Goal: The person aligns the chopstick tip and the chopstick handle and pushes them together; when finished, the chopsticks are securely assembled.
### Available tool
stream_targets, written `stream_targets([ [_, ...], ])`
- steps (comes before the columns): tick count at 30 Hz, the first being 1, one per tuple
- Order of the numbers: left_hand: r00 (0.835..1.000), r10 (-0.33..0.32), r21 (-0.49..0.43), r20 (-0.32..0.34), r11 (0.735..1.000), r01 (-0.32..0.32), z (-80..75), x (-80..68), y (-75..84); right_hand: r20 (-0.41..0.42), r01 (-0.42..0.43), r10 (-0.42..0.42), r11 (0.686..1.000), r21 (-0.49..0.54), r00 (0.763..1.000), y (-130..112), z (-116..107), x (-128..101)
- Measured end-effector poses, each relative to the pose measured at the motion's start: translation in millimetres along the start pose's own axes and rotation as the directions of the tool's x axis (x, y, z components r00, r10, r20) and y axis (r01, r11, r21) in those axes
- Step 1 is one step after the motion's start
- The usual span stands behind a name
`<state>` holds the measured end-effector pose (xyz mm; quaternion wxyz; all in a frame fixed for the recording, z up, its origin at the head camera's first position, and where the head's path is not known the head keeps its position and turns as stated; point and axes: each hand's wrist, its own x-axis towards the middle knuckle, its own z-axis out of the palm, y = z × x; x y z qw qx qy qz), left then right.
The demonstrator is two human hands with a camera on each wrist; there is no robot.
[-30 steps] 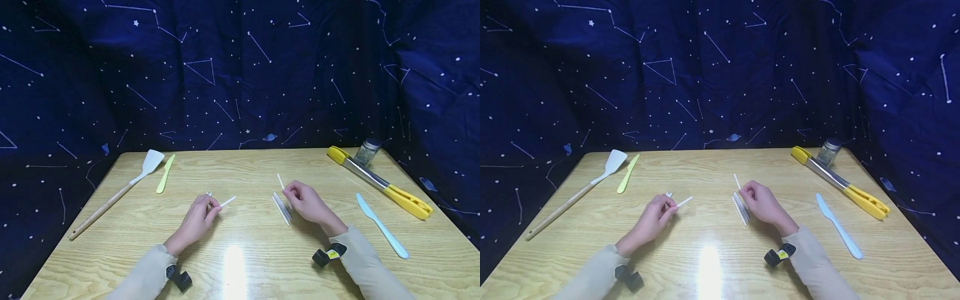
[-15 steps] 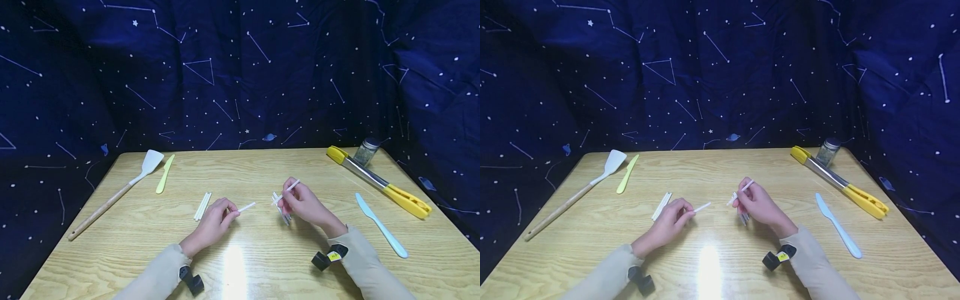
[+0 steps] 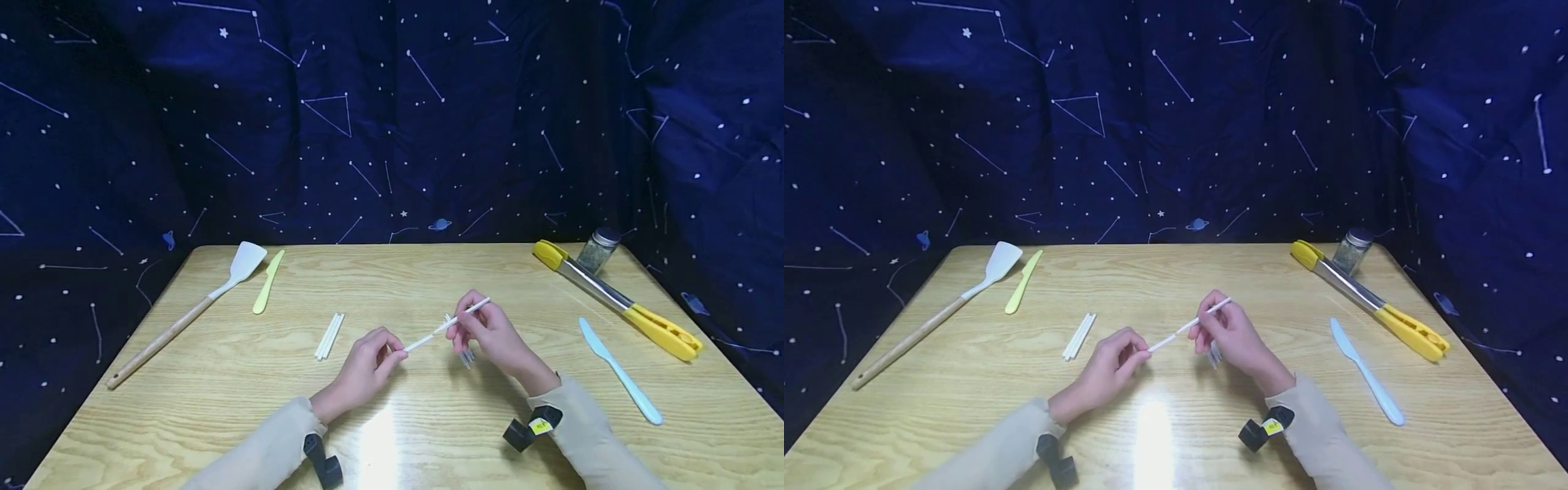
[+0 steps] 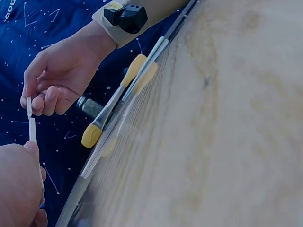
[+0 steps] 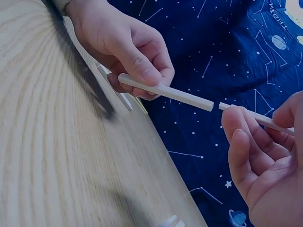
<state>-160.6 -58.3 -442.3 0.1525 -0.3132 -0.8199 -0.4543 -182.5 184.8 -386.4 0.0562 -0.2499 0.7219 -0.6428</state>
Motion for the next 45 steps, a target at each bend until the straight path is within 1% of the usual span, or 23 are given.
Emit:
stream_targets([
  [7,1.000,0.009,-0.014,-0.013,1.000,-0.009,3.4,-2.6,0.0,0.034,0.016,-0.015,1.000,-0.011,0.999,3.4,0.0,-1.4],
  [13,1.000,0.000,-0.023,-0.023,1.000,-0.001,4.7,-3.2,2.5,0.041,-0.005,0.007,0.999,-0.045,0.999,4.4,-2.2,-2.6],
  [17,1.000,-0.025,-0.042,-0.014,0.999,0.025,5.7,-3.7,3.4,0.042,-0.011,0.014,0.997,-0.072,0.999,3.6,-2.7,-3.2],
  [24,0.995,-0.094,-0.074,0.022,0.993,0.095,6.0,-5.0,4.4,0.057,-0.009,0.014,0.995,-0.096,0.998,1.7,-0.4,-3.0],
  [28,0.994,-0.106,-0.084,0.032,0.990,0.109,5.5,-5.5,4.4,0.060,-0.005,0.012,0.994,-0.110,0.998,0.4,1.3,-3.6],
  [36,0.999,-0.041,-0.095,0.003,0.995,0.041,7.1,-5.5,3.3,0.097,-0.006,0.015,0.995,-0.098,0.995,0.6,-2.0,-5.1],
  [45,0.999,-0.038,-0.094,0.009,0.995,0.039,5.7,-5.2,5.6,0.126,-0.012,0.019,0.999,-0.052,0.992,1.4,-1.7,-4.6],
])
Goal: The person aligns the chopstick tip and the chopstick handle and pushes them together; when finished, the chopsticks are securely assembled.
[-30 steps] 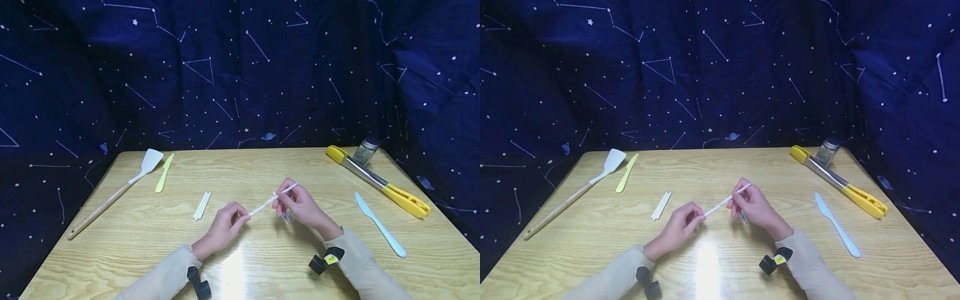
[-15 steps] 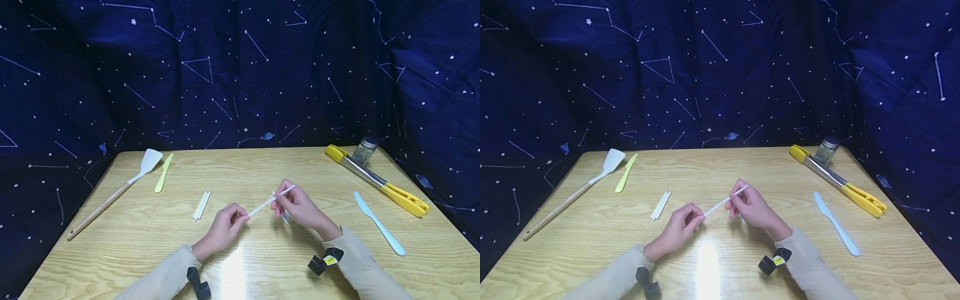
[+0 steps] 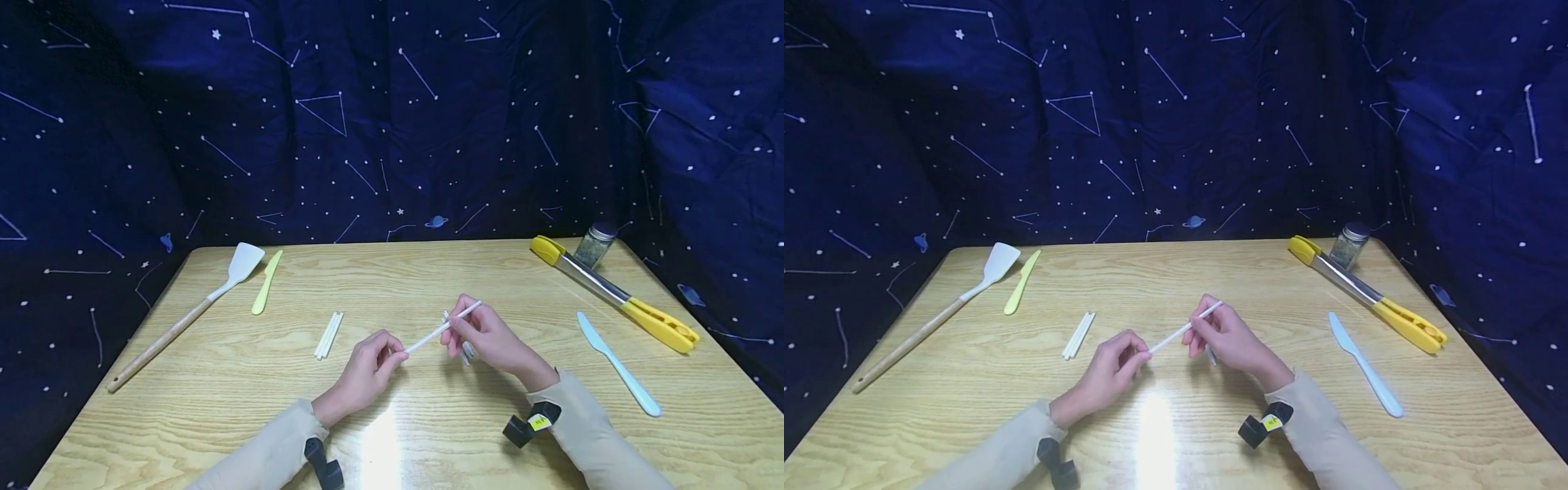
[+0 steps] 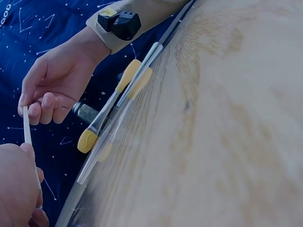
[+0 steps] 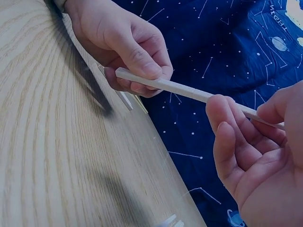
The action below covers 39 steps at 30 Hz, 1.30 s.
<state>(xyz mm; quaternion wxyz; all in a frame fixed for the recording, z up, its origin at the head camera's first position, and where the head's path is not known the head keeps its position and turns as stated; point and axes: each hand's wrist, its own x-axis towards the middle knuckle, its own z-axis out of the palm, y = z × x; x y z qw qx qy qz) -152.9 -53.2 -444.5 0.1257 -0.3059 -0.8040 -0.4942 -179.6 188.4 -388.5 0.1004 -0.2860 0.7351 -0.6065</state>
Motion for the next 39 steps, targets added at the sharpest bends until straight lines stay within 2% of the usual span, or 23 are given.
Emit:
stream_targets([
  [3,1.000,-0.013,-0.006,0.012,1.000,0.013,-0.8,-0.2,1.4,0.020,0.012,-0.012,1.000,0.015,1.000,1.2,-0.5,-0.5],
  [10,0.995,-0.063,-0.109,0.083,0.991,0.072,-3.0,0.0,1.8,0.054,0.030,-0.031,0.999,0.026,0.998,1.5,-2.2,0.2],
  [18,0.969,-0.138,-0.159,0.204,0.972,0.172,-7.3,-0.2,8.9,0.008,-0.029,0.029,0.999,-0.016,1.000,-1.1,-1.2,1.7],
  [26,0.946,-0.082,-0.264,0.315,0.950,0.170,-7.9,-0.4,17.5,0.036,-0.082,0.083,0.996,-0.044,0.996,-5.9,-6.4,1.8],
  [31,0.927,-0.041,-0.318,0.374,0.933,0.170,-9.7,6.0,26.0,0.119,-0.105,0.107,0.994,-0.024,0.987,-8.2,-10.2,6.0],
  [35,0.921,0.023,-0.316,0.388,0.942,0.110,-10.7,13.2,32.8,0.191,-0.126,0.128,0.992,-0.021,0.973,-10.7,-11.4,11.6],
  [39,0.918,0.069,-0.330,0.390,0.941,0.069,-9.4,18.4,36.0,0.221,-0.151,0.157,0.988,-0.043,0.963,-14.1,-10.6,16.9],
])
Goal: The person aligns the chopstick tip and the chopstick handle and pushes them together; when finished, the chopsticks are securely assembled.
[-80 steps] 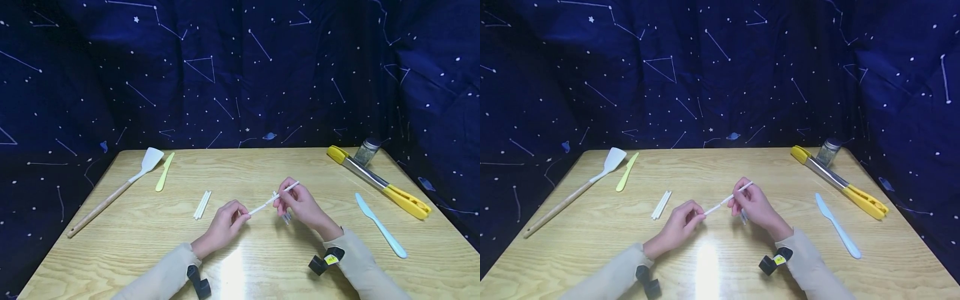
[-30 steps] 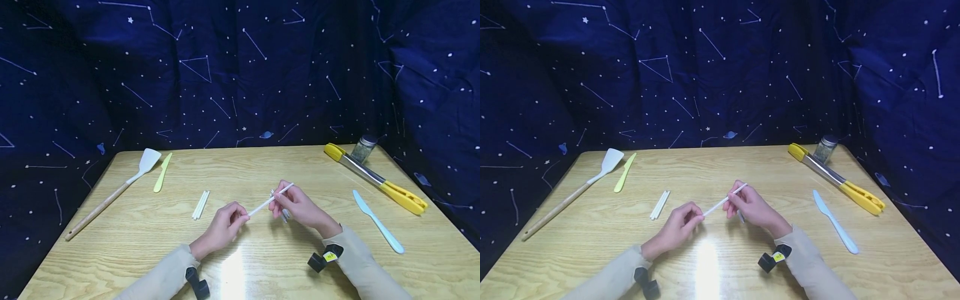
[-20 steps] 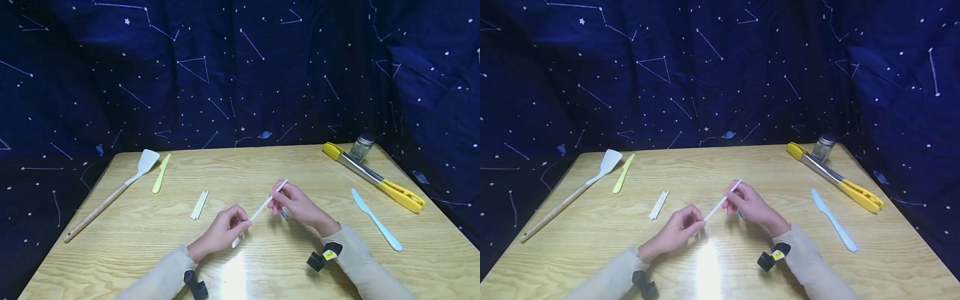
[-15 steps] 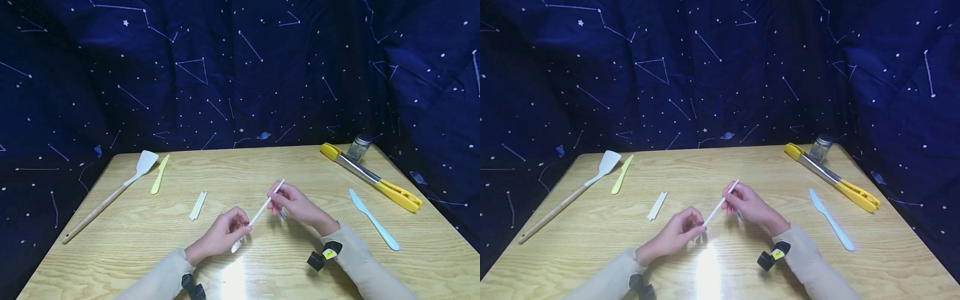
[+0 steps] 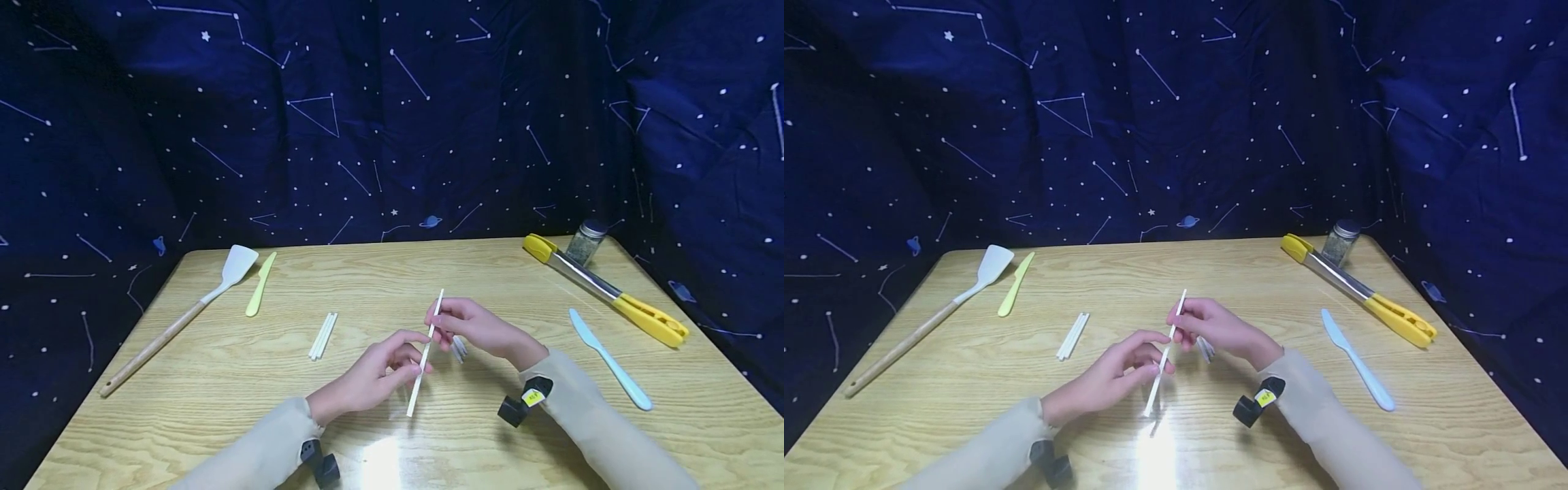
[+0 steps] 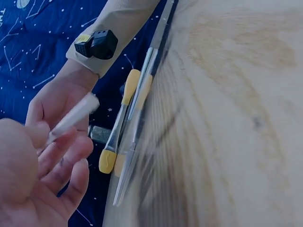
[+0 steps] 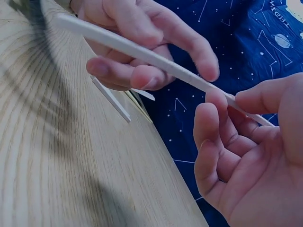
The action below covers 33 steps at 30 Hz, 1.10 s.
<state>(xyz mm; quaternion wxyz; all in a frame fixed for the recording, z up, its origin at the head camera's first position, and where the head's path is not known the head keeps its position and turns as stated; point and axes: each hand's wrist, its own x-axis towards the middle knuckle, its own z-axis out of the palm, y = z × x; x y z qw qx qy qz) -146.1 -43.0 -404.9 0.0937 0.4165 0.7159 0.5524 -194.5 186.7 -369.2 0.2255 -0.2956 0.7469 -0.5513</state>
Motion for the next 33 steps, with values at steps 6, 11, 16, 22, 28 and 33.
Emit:
stream_targets([
  [6,1.000,0.001,-0.020,0.012,1.000,-0.001,2.6,5.6,0.5,0.018,-0.015,0.015,1.000,0.010,1.000,-1.7,0.4,4.6],
  [11,1.000,-0.003,-0.017,-0.011,1.000,0.003,3.5,6.1,-1.0,0.044,-0.029,0.027,0.999,0.039,0.999,-2.3,0.9,6.2],
  [16,1.000,-0.016,-0.012,-0.021,1.000,0.016,0.2,2.9,-4.2,0.061,-0.030,0.029,0.999,0.030,0.998,-1.7,0.1,7.0],
  [22,0.994,-0.107,-0.017,-0.028,0.994,0.106,-8.7,-2.8,-3.6,-0.034,-0.043,0.042,0.998,-0.045,0.999,0.9,-1.2,6.1],
  [28,0.985,-0.117,0.018,-0.130,0.993,0.120,-22.2,-13.4,-7.9,-0.206,-0.063,0.026,0.983,-0.174,0.978,8.9,0.9,5.4],
  [33,0.966,-0.117,0.074,-0.231,0.988,0.137,-41.5,-29.3,-13.4,-0.242,-0.032,-0.052,0.943,-0.331,0.969,16.5,6.4,2.3],
])
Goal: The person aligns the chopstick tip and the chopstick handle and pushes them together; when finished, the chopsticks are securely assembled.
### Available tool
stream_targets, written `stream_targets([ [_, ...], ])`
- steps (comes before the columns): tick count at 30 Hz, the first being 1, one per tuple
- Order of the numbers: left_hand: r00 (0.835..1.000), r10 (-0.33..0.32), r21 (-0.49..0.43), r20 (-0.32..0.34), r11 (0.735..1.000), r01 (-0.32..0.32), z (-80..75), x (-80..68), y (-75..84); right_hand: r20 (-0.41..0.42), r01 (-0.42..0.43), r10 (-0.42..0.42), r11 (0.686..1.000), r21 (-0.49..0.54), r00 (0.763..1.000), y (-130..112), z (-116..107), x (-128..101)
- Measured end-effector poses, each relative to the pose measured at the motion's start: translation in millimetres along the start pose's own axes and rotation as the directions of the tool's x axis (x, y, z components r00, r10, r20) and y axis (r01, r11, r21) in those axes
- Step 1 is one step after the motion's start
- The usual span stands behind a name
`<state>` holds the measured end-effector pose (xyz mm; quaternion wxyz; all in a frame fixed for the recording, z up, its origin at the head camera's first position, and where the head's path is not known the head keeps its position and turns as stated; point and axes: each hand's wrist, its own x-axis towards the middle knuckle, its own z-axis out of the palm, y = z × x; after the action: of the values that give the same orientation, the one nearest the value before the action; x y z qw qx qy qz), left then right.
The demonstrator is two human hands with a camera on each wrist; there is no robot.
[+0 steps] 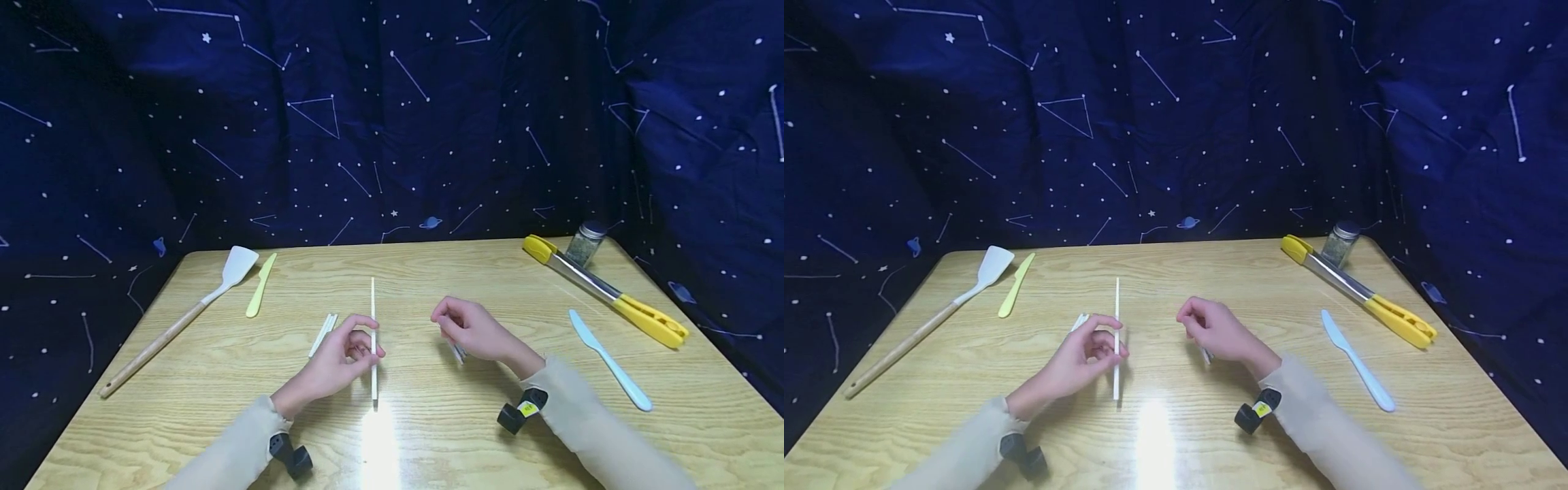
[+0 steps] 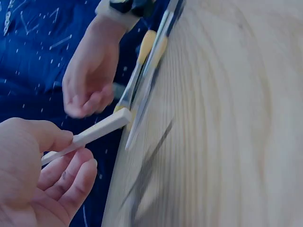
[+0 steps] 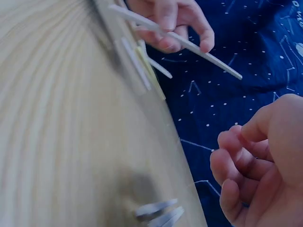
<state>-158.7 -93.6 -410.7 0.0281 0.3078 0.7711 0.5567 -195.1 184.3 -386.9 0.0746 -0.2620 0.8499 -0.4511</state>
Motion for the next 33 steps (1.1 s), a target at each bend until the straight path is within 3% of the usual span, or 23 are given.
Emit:
stream_targets([
  [10,0.987,-0.035,0.115,-0.159,0.992,0.054,-53.9,-22.1,-12.1,-0.051,-0.037,0.034,0.997,-0.067,0.998,12.4,3.5,-6.6],
  [17,0.965,-0.098,0.270,-0.243,0.949,0.164,-83.7,-37.3,-22.0,-0.062,-0.056,0.047,0.986,-0.155,0.997,24.3,2.4,-8.4],
  [23,0.963,-0.193,0.323,-0.187,0.914,0.246,-103.1,-47.0,-29.3,-0.096,-0.062,0.044,0.979,-0.196,0.994,32.4,-0.2,-10.1],
  [27,0.971,-0.213,0.364,-0.111,0.900,0.239,-113.5,-49.9,-34.3,-0.101,-0.076,0.057,0.979,-0.190,0.993,36.7,-2.0,-10.6],
  [33,0.984,-0.171,0.518,-0.049,0.838,0.171,-121.3,-56.1,-42.9,-0.103,-0.085,0.067,0.979,-0.184,0.992,42.0,-3.0,-10.7],
])
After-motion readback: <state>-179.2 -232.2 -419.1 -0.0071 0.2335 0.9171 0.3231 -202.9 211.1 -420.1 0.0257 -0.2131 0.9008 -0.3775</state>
